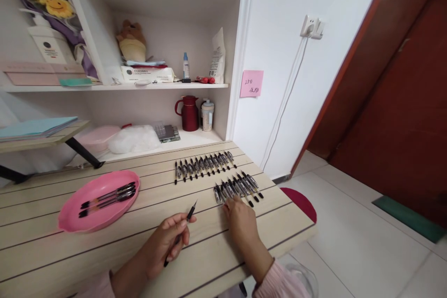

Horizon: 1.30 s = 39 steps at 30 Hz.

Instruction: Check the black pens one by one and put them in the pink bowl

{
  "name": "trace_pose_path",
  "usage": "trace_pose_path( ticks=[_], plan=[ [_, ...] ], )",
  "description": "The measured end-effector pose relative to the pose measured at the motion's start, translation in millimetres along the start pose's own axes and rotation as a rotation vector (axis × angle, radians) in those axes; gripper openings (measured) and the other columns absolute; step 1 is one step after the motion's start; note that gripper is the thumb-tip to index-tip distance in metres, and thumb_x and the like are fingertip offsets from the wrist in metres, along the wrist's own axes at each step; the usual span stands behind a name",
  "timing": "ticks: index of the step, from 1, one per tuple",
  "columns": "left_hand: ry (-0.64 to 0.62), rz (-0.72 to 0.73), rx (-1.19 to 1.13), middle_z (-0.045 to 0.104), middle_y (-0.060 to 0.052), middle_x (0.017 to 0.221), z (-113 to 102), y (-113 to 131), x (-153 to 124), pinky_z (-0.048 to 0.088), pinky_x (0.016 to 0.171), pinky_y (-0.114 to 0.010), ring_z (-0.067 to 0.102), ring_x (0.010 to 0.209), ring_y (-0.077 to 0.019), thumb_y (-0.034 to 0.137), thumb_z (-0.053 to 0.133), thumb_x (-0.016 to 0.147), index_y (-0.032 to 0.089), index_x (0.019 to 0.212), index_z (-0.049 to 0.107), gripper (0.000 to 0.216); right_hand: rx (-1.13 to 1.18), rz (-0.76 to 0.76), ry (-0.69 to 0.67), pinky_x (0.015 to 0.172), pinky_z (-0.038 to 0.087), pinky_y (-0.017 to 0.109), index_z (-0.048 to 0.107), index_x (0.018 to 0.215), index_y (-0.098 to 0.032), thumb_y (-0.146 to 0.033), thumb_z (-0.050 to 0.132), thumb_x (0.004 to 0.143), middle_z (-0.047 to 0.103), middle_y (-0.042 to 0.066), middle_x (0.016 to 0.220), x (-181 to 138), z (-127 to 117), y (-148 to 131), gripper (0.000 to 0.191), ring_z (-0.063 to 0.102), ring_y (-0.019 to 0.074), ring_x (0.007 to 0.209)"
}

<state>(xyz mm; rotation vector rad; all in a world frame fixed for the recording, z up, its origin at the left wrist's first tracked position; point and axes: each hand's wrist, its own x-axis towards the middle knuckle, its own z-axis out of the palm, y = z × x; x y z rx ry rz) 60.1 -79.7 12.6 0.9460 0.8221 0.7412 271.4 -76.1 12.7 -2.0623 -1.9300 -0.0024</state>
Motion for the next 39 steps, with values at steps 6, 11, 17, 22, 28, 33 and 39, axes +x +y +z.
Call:
trace_pose_path(
  ticks=[6,11,17,22,28,33,39],
  plan=[
    [-0.014,0.009,0.003,0.057,0.004,0.057,0.2,-0.5,-0.1,0.015,0.029,-0.016,0.030,0.027,-0.0007,0.036,0.055,0.076,0.014,0.101,0.054,0.034,-0.093,-0.048,-0.066,0.057,0.032,0.024,0.063,0.077,-0.018,-0.029,0.044,0.086,0.063,0.005,0.084,12.2,3.0,-6.9,0.024,0.060,0.0148,0.072],
    [-0.012,0.008,0.004,0.057,0.003,0.057,0.4,-0.9,-0.3,0.015,0.029,-0.016,0.031,0.028,-0.0007,0.037,0.055,0.076,0.014,0.102,0.054,0.034,-0.119,-0.048,-0.081,0.057,0.033,0.024,0.062,0.077,-0.018,-0.031,0.044,0.086,0.063,0.006,0.083,14.1,7.6,-9.1,0.024,0.060,0.0157,0.072],
    [-0.021,0.005,0.000,0.057,0.003,0.057,0.5,-0.4,-0.2,0.015,0.029,-0.016,0.031,0.028,-0.0008,0.037,0.054,0.077,0.014,0.102,0.054,0.035,-0.097,-0.015,-0.083,0.060,0.034,0.023,0.060,0.082,-0.017,-0.031,0.044,0.087,0.063,0.006,0.085,14.7,8.7,-6.5,0.022,0.061,0.0139,0.074],
    [-0.013,0.004,0.002,0.057,0.003,0.057,0.4,-0.1,-0.6,0.015,0.029,-0.016,0.032,0.028,-0.0009,0.037,0.055,0.077,0.014,0.101,0.054,0.034,-0.105,-0.017,-0.058,0.057,0.033,0.023,0.059,0.082,-0.018,-0.032,0.043,0.087,0.063,0.006,0.086,13.0,10.7,-6.6,0.022,0.060,0.0135,0.072],
    [0.010,0.003,-0.042,0.057,0.004,0.057,2.4,0.3,-0.9,0.017,0.029,-0.016,0.033,0.028,-0.0012,0.034,0.057,0.076,0.014,0.097,0.055,0.030,-0.038,0.002,-0.007,0.056,0.032,0.023,0.059,0.079,-0.019,-0.031,0.044,0.086,0.062,0.005,0.084,6.0,4.2,-4.6,0.021,0.058,0.0138,0.071],
    [0.091,0.044,-0.362,0.058,0.004,0.062,8.6,1.4,2.3,0.040,0.045,-0.017,0.054,0.047,-0.0065,0.023,0.064,0.072,0.018,0.088,0.055,0.020,0.495,-0.042,-0.121,0.050,0.031,0.021,0.054,0.059,-0.017,-0.034,0.041,0.085,0.057,0.000,0.057,-24.3,3.6,-30.1,0.034,0.051,0.0116,0.055],
    [0.201,0.116,-0.611,0.064,-0.004,0.084,15.4,-0.8,11.4,0.047,0.080,-0.026,0.064,0.082,-0.0135,0.009,0.063,0.071,0.018,0.081,0.055,0.016,0.839,-0.098,-0.112,0.052,0.034,0.018,0.055,0.065,-0.016,-0.022,0.051,0.073,0.058,-0.002,0.060,-51.2,18.3,-70.8,0.011,0.050,0.0098,0.056]
  ],
)
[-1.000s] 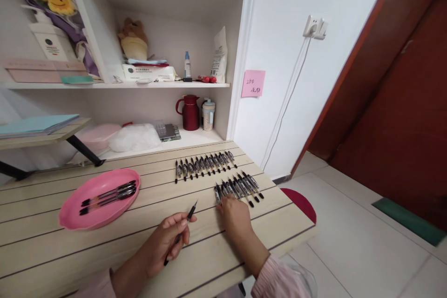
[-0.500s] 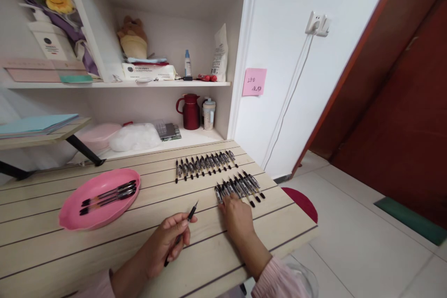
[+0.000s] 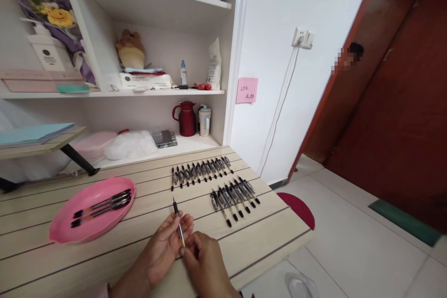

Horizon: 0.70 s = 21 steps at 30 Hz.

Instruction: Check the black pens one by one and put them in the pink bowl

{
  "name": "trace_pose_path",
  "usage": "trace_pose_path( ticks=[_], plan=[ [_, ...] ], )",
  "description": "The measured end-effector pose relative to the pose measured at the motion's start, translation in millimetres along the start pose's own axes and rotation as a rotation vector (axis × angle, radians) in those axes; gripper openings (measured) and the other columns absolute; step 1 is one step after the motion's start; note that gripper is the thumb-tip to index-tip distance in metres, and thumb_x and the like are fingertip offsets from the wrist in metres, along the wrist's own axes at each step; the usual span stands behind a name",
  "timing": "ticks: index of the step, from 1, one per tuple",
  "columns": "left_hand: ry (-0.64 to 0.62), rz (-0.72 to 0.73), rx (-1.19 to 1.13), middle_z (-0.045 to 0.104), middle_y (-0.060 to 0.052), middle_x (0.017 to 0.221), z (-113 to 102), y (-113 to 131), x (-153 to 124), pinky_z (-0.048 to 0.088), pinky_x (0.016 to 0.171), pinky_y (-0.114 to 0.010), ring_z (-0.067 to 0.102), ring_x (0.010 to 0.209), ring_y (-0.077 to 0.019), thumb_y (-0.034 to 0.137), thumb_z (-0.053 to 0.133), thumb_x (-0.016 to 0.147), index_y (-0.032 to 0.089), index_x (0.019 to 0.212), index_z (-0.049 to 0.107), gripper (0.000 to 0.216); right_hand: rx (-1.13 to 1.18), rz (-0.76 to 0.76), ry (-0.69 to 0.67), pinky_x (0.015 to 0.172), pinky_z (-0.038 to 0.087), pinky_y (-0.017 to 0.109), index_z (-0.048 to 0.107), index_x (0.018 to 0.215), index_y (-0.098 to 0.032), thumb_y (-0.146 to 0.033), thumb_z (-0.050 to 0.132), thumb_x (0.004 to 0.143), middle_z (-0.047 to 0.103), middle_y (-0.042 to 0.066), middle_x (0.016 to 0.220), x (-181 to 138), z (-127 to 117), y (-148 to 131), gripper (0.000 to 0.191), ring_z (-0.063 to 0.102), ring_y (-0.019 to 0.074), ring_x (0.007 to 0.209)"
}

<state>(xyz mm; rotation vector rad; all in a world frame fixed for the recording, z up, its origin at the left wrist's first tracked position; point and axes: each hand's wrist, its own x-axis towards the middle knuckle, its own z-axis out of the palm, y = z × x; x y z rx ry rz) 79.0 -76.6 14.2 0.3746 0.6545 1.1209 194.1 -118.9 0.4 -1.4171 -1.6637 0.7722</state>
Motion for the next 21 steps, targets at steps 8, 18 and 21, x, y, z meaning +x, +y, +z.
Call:
trace_pose_path(
  ticks=[8,18,21],
  plan=[
    [0.038,0.003,0.058,0.059,-0.013,0.114,-6.2,0.4,2.0,0.036,0.098,-0.039,0.053,0.111,-0.0234,0.015,0.061,0.073,0.019,0.109,0.053,0.037,-0.573,0.092,0.172,0.054,0.031,0.022,0.059,0.068,-0.018,-0.018,0.043,0.081,0.062,0.003,0.072,23.9,-34.8,22.1,0.020,0.055,0.0125,0.061],
    [-0.008,0.039,0.199,0.063,-0.012,0.104,-8.1,-0.7,-2.2,0.039,0.092,-0.037,0.056,0.103,-0.0224,0.022,0.064,0.072,0.014,0.096,0.061,0.025,-0.820,0.160,0.136,0.055,0.030,0.024,0.059,0.076,-0.017,-0.020,0.040,0.086,0.063,0.006,0.079,34.2,-40.0,39.1,0.023,0.058,0.0141,0.066],
    [-0.031,0.047,0.224,0.063,-0.011,0.102,-8.8,-0.8,-1.7,0.040,0.090,-0.036,0.057,0.100,-0.0209,0.023,0.063,0.072,0.015,0.095,0.062,0.024,-0.825,0.151,0.140,0.055,0.030,0.025,0.059,0.076,-0.018,-0.020,0.038,0.087,0.063,0.006,0.080,33.8,-41.7,37.9,0.023,0.058,0.0146,0.066]
  ],
)
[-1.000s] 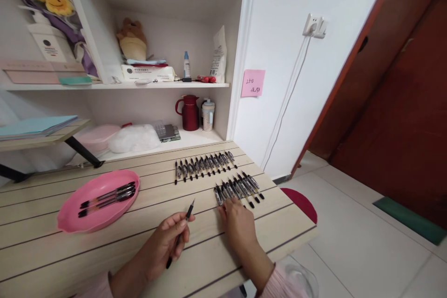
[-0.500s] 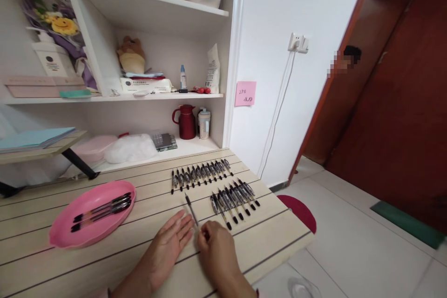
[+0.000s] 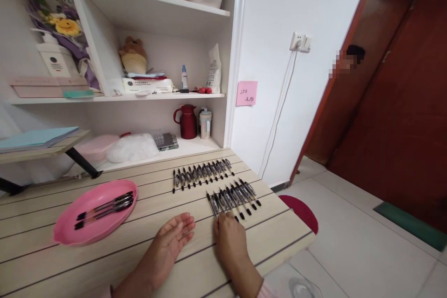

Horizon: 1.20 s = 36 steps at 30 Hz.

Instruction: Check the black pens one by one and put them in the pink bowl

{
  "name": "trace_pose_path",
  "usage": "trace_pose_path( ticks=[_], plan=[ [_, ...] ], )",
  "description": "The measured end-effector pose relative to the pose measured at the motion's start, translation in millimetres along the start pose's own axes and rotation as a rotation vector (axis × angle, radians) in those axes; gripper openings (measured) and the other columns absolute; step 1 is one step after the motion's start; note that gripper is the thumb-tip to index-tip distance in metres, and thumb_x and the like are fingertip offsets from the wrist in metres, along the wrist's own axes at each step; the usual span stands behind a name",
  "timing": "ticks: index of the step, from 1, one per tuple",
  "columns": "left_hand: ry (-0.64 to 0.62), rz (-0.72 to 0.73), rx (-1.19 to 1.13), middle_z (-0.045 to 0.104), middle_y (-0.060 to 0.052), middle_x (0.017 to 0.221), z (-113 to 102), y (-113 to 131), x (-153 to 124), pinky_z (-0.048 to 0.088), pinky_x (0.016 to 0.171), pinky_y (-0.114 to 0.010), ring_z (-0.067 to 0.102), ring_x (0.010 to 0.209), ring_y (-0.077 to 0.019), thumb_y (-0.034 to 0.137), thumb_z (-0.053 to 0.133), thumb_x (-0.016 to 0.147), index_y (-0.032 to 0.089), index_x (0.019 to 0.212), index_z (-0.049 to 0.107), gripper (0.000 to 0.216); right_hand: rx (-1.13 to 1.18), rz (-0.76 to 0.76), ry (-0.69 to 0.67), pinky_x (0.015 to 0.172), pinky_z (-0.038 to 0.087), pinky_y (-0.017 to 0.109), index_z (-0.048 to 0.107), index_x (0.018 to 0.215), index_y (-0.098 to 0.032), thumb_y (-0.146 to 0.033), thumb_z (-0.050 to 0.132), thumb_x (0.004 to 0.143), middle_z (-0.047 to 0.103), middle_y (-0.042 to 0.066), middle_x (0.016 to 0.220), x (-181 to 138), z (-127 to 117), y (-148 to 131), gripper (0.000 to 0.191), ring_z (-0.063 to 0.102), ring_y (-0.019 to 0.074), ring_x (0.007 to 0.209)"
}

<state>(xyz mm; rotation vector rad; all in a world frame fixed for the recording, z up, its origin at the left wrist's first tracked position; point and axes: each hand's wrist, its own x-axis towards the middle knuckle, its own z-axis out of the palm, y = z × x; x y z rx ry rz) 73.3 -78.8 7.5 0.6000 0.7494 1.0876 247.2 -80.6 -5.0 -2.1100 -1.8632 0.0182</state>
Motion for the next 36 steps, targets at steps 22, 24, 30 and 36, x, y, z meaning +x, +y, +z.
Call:
trace_pose_path(
  ticks=[22,24,30,36],
  plan=[
    [-0.013,0.005,0.047,0.064,-0.010,0.098,-3.5,-1.4,2.5,0.040,0.088,-0.037,0.058,0.094,-0.0209,0.025,0.066,0.069,0.015,0.090,0.065,0.023,0.033,0.048,0.024,0.053,0.028,0.026,0.058,0.073,-0.017,-0.026,0.043,0.085,0.063,0.007,0.077,-1.9,-2.4,3.2,0.021,0.058,0.0154,0.063],
    [-0.008,0.000,0.048,0.064,-0.010,0.098,-3.3,-1.0,2.8,0.040,0.088,-0.037,0.058,0.095,-0.0216,0.025,0.066,0.069,0.015,0.090,0.065,0.023,0.035,0.036,0.032,0.053,0.028,0.026,0.057,0.074,-0.018,-0.027,0.044,0.084,0.062,0.006,0.077,-3.2,-2.7,3.6,0.019,0.059,0.0162,0.064],
    [-0.011,-0.003,0.042,0.064,-0.010,0.098,-2.3,0.3,2.0,0.041,0.088,-0.036,0.058,0.094,-0.0210,0.025,0.066,0.069,0.016,0.089,0.065,0.022,0.055,-0.002,0.094,0.054,0.029,0.026,0.054,0.082,-0.018,-0.026,0.044,0.084,0.062,0.006,0.079,-11.3,-5.5,6.3,0.013,0.059,0.0173,0.067],
    [-0.016,0.003,0.061,0.064,-0.009,0.098,-1.2,0.6,1.6,0.041,0.088,-0.035,0.058,0.094,-0.0203,0.024,0.065,0.070,0.016,0.089,0.065,0.021,0.070,-0.030,0.131,0.052,0.030,0.025,0.050,0.084,-0.018,-0.025,0.044,0.084,0.062,0.005,0.076,-16.3,-3.7,3.9,0.010,0.060,0.0173,0.066]
  ],
)
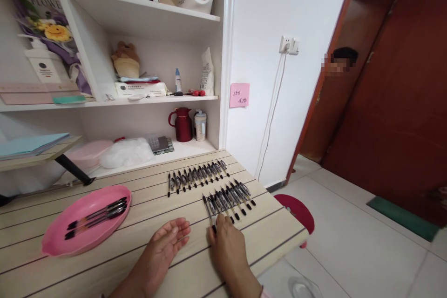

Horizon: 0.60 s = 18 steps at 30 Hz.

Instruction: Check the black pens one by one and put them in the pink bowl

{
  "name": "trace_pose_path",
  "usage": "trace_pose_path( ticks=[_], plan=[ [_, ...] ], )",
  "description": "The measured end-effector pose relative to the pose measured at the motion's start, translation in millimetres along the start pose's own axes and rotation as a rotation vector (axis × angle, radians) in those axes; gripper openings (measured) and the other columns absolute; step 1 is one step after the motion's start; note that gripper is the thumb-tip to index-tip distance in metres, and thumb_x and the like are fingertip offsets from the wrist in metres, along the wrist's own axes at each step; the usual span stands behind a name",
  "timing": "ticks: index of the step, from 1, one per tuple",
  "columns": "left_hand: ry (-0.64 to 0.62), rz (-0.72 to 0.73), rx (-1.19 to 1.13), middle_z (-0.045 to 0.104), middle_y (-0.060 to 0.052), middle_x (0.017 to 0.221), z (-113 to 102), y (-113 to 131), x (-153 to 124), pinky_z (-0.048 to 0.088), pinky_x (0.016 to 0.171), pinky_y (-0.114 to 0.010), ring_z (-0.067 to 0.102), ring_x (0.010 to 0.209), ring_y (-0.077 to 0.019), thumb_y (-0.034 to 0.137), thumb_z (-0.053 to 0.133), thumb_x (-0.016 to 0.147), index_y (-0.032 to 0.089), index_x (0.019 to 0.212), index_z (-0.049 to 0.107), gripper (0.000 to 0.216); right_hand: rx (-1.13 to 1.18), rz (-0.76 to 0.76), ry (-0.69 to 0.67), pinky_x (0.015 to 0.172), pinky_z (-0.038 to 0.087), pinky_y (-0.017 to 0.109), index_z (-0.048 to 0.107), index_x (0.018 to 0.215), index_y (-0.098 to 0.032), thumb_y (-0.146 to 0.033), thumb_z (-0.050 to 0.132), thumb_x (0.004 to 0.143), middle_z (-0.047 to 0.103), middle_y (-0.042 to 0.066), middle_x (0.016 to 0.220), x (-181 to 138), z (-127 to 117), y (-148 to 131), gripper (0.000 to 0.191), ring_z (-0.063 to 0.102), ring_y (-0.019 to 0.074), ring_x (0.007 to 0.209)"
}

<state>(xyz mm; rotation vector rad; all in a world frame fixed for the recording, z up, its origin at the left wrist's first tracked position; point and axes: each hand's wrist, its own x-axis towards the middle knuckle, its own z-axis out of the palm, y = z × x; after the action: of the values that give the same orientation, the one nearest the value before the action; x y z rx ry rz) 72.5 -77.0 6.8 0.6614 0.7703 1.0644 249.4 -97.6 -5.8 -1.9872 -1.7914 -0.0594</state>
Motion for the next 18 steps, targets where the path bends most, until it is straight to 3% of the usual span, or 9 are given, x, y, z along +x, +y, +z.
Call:
trace_pose_path(
  ticks=[9,12,15,18],
  plan=[
    [-0.015,0.034,0.031,0.065,-0.010,0.095,-0.8,-3.0,-1.7,0.043,0.084,-0.035,0.060,0.090,-0.0202,0.025,0.067,0.068,0.016,0.088,0.064,0.022,-0.029,-0.058,0.098,0.051,0.028,0.025,0.048,0.080,-0.019,-0.025,0.043,0.085,0.061,0.003,0.071,-0.7,1.1,-2.8,0.009,0.059,0.0163,0.062],
    [-0.018,0.057,0.116,0.066,-0.009,0.088,-0.5,-0.9,-0.2,0.045,0.079,-0.033,0.061,0.081,-0.0185,0.027,0.066,0.067,0.016,0.088,0.063,0.024,0.008,-0.130,0.095,0.050,0.027,0.025,0.048,0.077,-0.020,-0.023,0.041,0.085,0.060,0.001,0.069,-9.5,0.6,-11.2,0.011,0.057,0.0148,0.058],
    [0.049,0.161,0.359,0.066,-0.006,0.077,-4.6,23.1,1.2,0.046,0.075,-0.032,0.061,0.072,-0.0174,0.030,0.066,0.065,0.016,0.087,0.063,0.026,0.059,-0.246,0.043,0.049,0.026,0.025,0.047,0.071,-0.022,-0.021,0.043,0.083,0.059,-0.001,0.065,-21.3,5.0,-22.5,0.013,0.056,0.0141,0.055],
    [0.225,0.365,0.806,0.067,-0.006,0.081,-22.9,74.0,-0.3,0.044,0.077,-0.031,0.060,0.079,-0.0202,0.031,0.061,0.066,0.016,0.092,0.063,0.030,0.080,-0.341,0.026,0.048,0.025,0.026,0.047,0.069,-0.022,-0.022,0.044,0.083,0.059,-0.001,0.062,-30.1,11.1,-29.1,0.015,0.056,0.0139,0.054]
  ],
)
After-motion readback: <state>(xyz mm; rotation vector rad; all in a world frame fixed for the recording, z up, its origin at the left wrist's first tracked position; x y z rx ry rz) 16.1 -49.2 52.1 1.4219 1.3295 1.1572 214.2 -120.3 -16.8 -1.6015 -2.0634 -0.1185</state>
